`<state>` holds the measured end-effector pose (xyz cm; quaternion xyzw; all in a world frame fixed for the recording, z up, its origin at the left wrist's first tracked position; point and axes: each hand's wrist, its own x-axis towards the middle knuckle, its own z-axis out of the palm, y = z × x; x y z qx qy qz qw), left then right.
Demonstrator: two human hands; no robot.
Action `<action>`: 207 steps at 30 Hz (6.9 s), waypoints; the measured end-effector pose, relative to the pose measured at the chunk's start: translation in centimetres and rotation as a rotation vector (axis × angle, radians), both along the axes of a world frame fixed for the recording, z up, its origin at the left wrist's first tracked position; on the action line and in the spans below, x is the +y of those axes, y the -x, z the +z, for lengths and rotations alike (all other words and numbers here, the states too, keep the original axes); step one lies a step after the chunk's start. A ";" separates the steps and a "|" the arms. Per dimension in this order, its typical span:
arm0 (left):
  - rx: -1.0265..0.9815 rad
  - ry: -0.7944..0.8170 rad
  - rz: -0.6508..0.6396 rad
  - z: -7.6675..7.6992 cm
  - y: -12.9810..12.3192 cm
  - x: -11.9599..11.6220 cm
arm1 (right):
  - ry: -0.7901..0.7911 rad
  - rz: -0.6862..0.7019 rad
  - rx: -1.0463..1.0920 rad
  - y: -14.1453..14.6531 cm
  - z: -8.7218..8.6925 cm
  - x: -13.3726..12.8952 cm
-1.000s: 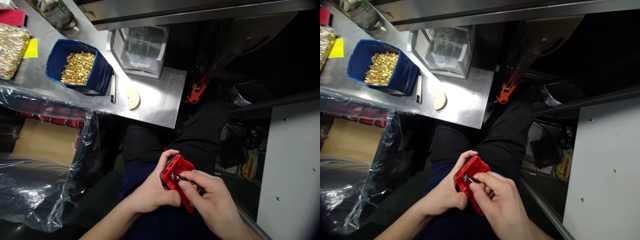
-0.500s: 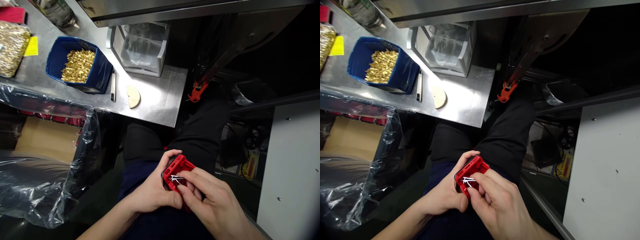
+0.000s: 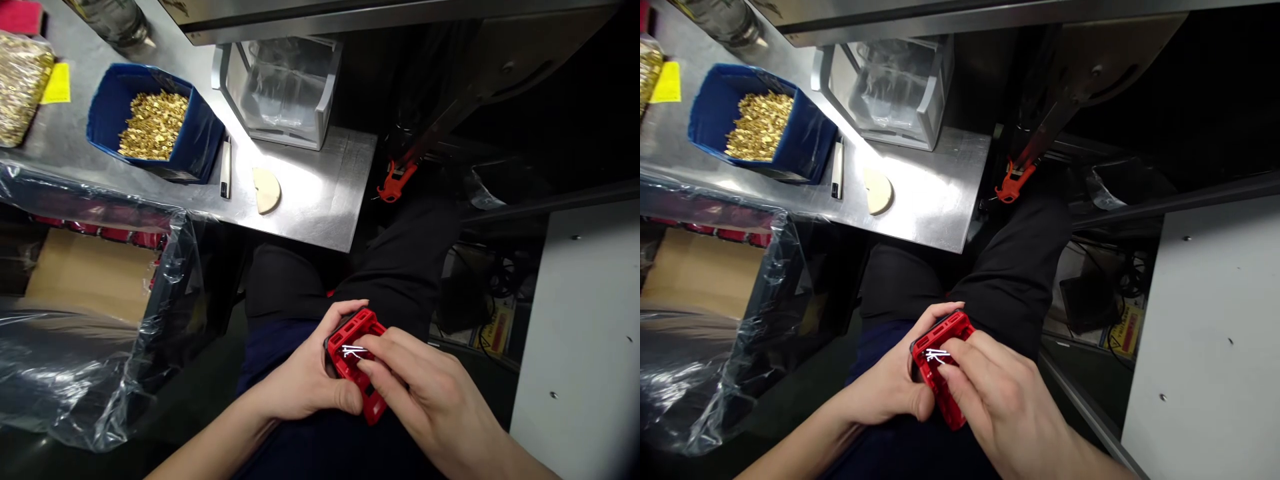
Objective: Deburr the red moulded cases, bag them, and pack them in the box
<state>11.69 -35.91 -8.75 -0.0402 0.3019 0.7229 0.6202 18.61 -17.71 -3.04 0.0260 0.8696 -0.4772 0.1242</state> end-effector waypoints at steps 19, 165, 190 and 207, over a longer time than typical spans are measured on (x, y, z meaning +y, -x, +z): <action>0.062 0.011 -0.007 -0.1 -0.1 0.0 | 0.043 -0.162 -0.185 -1.0 0.0 -0.4; 0.862 0.320 0.100 -2.2 1.6 -0.2 | 0.512 -0.263 -0.367 0.4 -4.2 -0.8; 0.517 0.578 0.217 -3.7 2.3 1.0 | 0.228 -0.061 -0.288 -0.1 -7.2 -0.4; 0.646 0.403 0.254 -5.3 3.0 2.5 | 0.452 -0.354 -0.343 1.2 -9.1 -1.2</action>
